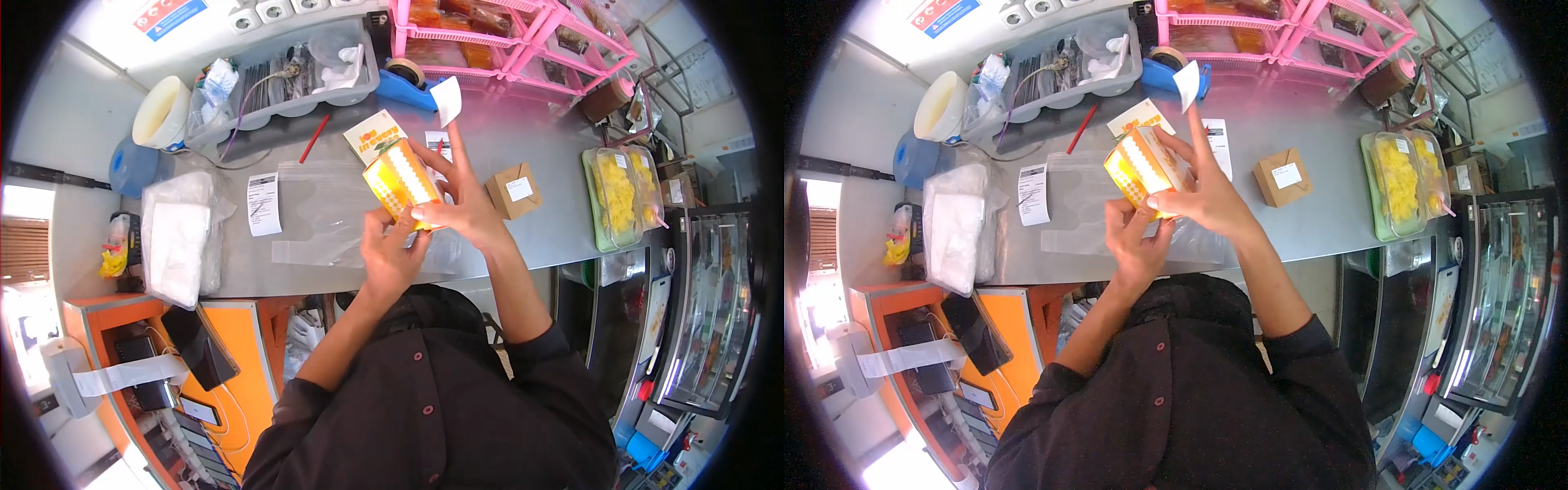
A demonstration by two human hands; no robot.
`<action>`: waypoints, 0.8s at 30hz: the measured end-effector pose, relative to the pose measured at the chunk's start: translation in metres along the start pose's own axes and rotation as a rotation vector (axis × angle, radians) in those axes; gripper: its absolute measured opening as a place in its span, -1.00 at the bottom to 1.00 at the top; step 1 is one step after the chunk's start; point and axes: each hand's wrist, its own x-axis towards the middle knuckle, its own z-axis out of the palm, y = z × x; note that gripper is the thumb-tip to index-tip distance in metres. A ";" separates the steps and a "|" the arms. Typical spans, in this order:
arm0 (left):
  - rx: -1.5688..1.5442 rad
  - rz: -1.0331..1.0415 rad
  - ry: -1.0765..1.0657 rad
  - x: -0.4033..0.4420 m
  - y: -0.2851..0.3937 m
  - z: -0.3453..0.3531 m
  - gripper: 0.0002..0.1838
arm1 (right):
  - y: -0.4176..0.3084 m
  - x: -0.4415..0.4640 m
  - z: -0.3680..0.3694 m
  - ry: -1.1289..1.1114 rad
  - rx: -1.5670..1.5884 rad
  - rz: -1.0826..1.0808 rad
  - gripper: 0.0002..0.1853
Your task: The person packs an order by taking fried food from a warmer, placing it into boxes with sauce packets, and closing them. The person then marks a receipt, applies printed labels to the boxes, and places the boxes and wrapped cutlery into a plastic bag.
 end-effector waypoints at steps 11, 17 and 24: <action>-1.186 -0.978 -0.316 0.056 0.017 -0.062 -0.05 | -0.024 -0.005 -0.001 -0.360 -0.938 -0.362 0.32; -1.218 -1.001 -0.378 0.068 0.013 -0.063 -0.02 | -0.027 0.001 -0.009 -0.323 -0.748 -0.410 0.13; -1.385 -1.042 -0.172 0.092 0.017 -0.066 0.03 | -0.030 -0.017 -0.008 0.175 -0.111 -0.518 -0.74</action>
